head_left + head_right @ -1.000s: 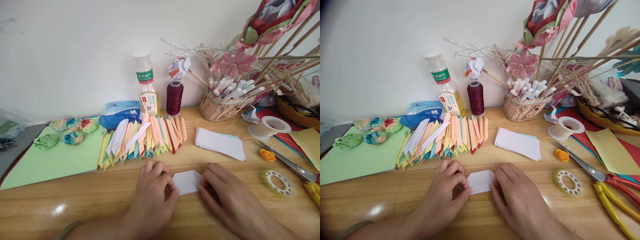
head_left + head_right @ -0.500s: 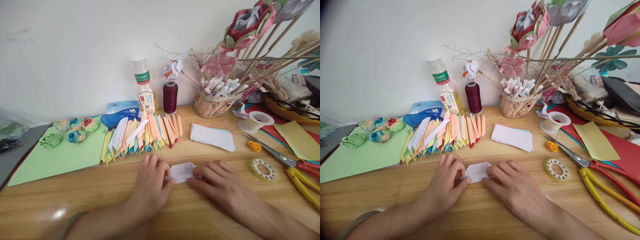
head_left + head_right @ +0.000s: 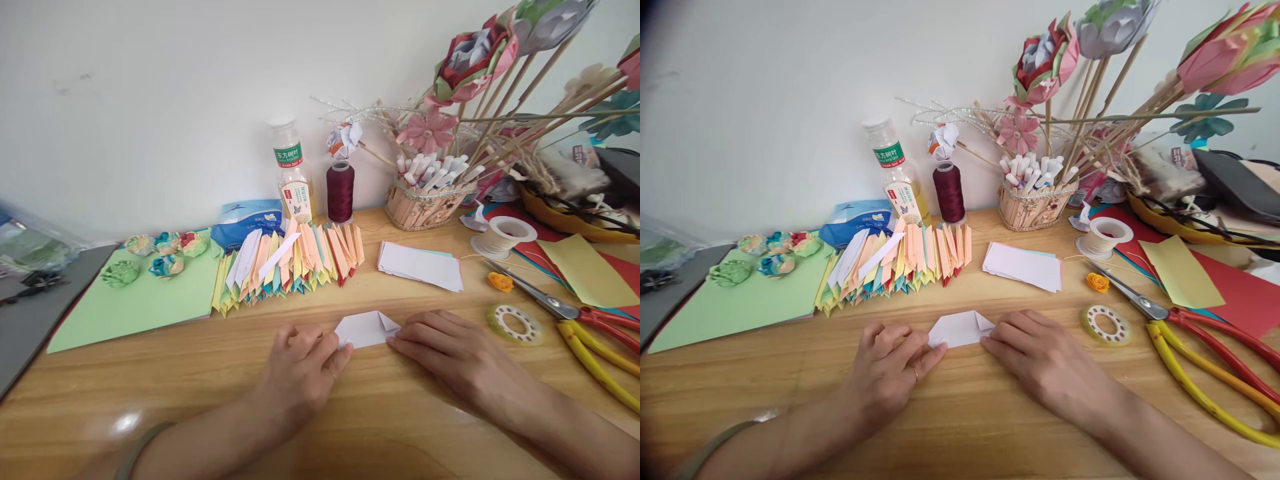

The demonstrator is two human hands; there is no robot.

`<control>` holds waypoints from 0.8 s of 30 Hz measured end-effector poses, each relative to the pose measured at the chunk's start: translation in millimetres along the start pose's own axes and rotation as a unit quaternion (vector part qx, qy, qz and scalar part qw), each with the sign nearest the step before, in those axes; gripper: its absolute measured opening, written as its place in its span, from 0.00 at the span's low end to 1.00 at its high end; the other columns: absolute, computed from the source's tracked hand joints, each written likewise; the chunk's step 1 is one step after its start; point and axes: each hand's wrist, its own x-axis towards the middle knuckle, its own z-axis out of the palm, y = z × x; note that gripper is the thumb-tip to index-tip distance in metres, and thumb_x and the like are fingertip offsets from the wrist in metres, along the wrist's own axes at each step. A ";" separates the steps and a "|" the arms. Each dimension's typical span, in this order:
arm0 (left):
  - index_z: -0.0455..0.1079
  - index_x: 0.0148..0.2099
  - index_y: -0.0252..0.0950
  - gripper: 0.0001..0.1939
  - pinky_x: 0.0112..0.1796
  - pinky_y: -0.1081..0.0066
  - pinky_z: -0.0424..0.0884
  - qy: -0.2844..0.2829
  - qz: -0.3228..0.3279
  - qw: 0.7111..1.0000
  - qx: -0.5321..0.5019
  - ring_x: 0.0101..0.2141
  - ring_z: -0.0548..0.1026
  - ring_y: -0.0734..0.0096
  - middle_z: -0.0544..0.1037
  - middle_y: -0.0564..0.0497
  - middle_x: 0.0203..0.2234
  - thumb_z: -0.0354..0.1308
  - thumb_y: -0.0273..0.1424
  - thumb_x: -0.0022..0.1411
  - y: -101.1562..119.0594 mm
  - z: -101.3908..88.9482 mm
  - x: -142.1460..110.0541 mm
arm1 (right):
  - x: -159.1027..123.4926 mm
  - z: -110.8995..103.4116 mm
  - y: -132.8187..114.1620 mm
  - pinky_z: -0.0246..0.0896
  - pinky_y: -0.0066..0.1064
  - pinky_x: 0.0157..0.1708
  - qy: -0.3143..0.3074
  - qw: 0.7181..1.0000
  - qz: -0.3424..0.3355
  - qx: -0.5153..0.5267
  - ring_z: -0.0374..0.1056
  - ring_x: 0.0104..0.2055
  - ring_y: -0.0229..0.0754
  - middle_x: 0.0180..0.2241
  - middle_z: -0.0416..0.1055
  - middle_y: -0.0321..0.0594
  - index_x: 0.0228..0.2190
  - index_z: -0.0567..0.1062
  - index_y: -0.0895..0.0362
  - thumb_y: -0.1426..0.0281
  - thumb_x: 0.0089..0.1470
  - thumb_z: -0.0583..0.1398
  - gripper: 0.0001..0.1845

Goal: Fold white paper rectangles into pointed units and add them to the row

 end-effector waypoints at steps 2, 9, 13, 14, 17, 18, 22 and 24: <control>0.71 0.44 0.38 0.09 0.34 0.65 0.53 -0.028 -0.006 1.000 -0.002 0.36 0.65 0.68 0.77 0.55 0.31 0.53 0.22 0.65 -0.3 -5.0 -2.2 | -2.1 0.7 1.1 0.63 0.35 0.32 -0.007 1.000 0.006 0.004 0.66 0.34 0.42 0.32 0.72 0.45 0.40 0.72 0.61 0.74 0.64 0.42 0.20; 0.70 0.46 0.37 0.10 0.34 0.66 0.54 -0.043 0.029 0.998 -0.027 0.35 0.67 0.69 0.77 0.53 0.32 0.52 0.22 0.64 -10.1 -7.2 -5.4 | -7.9 5.7 7.5 0.61 0.37 0.34 0.019 1.000 0.005 -0.001 0.65 0.36 0.44 0.34 0.72 0.46 0.39 0.72 0.60 0.75 0.63 0.44 0.17; 0.71 0.43 0.35 0.11 0.34 0.65 0.54 -0.041 0.033 0.999 -0.015 0.36 0.67 0.66 0.77 0.51 0.32 0.48 0.22 0.65 -18.5 -8.4 1.9 | -2.1 4.9 -1.8 0.61 0.39 0.34 0.011 0.999 -0.037 -0.003 0.65 0.36 0.46 0.32 0.72 0.46 0.39 0.72 0.62 0.79 0.58 0.47 0.15; 0.71 0.42 0.34 0.11 0.34 0.64 0.54 -0.045 0.021 0.999 -0.008 0.37 0.67 0.65 0.76 0.50 0.33 0.48 0.22 0.65 -18.9 -8.6 4.9 | 0.9 4.8 -8.0 0.61 0.39 0.34 -0.005 0.999 -0.040 0.012 0.65 0.35 0.45 0.32 0.72 0.46 0.39 0.72 0.63 0.79 0.57 0.47 0.15; 0.72 0.42 0.32 0.10 0.38 0.60 0.56 -0.084 -0.037 0.996 -0.012 0.40 0.66 0.59 0.75 0.46 0.37 0.50 0.27 0.62 -15.5 -6.7 15.9 | 11.2 4.8 -30.6 0.61 0.37 0.33 -0.071 0.993 -0.030 0.084 0.65 0.35 0.44 0.34 0.72 0.46 0.42 0.71 0.61 0.79 0.56 0.48 0.17; 0.71 0.43 0.32 0.11 0.39 0.58 0.56 -0.104 -0.054 0.993 -0.019 0.41 0.65 0.58 0.75 0.46 0.38 0.51 0.30 0.62 -13.7 -5.2 19.9 | 14.0 4.5 -36.7 0.62 0.36 0.34 -0.085 0.989 -0.036 0.114 0.66 0.36 0.44 0.36 0.72 0.46 0.44 0.71 0.61 0.78 0.56 0.48 0.17; 0.71 0.47 0.36 0.11 0.40 0.60 0.59 -0.146 -0.054 0.984 -0.086 0.42 0.64 0.59 0.75 0.49 0.41 0.55 0.32 0.63 -11.7 3.5 33.2 | 17.7 0.9 -35.2 0.64 0.32 0.36 -0.049 0.971 -0.072 0.222 0.67 0.38 0.41 0.36 0.74 0.43 0.44 0.69 0.58 0.80 0.55 0.47 0.18; 0.72 0.47 0.41 0.10 0.42 0.61 0.60 -0.151 -0.058 0.975 -0.153 0.42 0.65 0.62 0.76 0.53 0.41 0.57 0.30 0.62 -15.5 7.9 37.6 | 16.9 -1.0 -20.3 0.64 0.34 0.37 0.006 0.974 0.015 0.225 0.68 0.38 0.41 0.36 0.73 0.43 0.42 0.69 0.56 0.80 0.54 0.47 0.17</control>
